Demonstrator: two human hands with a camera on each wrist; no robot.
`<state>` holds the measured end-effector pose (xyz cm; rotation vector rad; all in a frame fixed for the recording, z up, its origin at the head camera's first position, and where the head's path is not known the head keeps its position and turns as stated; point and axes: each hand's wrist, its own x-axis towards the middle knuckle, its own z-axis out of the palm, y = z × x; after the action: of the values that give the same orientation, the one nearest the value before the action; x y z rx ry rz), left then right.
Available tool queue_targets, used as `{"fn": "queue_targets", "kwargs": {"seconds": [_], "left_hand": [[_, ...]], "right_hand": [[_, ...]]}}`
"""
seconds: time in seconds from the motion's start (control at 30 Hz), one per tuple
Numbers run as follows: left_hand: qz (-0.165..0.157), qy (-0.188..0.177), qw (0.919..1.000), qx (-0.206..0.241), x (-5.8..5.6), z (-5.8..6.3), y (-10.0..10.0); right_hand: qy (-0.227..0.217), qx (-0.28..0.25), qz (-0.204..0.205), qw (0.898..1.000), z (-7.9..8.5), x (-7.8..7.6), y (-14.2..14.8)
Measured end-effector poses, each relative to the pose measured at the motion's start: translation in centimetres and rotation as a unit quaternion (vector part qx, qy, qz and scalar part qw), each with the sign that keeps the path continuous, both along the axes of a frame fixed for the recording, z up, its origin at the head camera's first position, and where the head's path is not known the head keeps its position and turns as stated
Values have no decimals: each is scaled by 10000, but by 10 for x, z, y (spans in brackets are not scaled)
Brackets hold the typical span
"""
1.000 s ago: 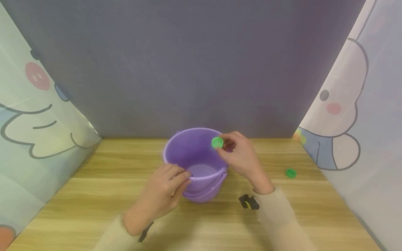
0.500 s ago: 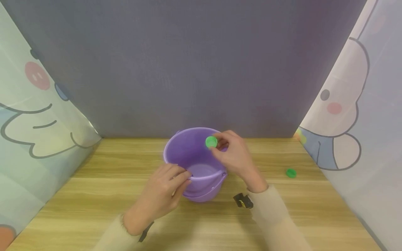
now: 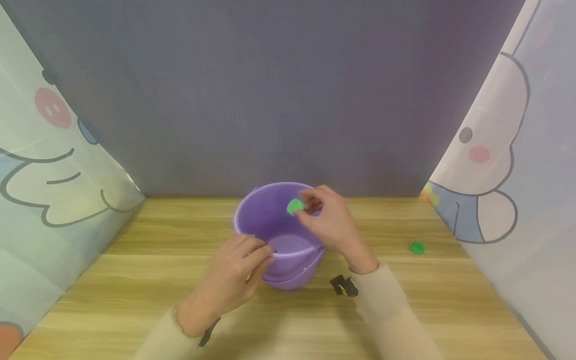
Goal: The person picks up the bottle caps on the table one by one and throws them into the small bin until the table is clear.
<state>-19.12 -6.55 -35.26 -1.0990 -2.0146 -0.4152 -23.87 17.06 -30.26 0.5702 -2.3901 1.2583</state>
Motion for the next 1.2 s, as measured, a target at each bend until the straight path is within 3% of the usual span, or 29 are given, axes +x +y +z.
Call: {"fn": "queue_targets", "kwargs": {"seconds": [0.77, 1.2], "left_hand": [[35, -261, 9997, 10, 2, 2, -1], [28, -81, 10000, -7, 0, 1, -1]], "right_hand": [[54, -129, 30, 9999, 0, 5, 12], [163, 128, -163, 9997, -2, 9, 27]]}}
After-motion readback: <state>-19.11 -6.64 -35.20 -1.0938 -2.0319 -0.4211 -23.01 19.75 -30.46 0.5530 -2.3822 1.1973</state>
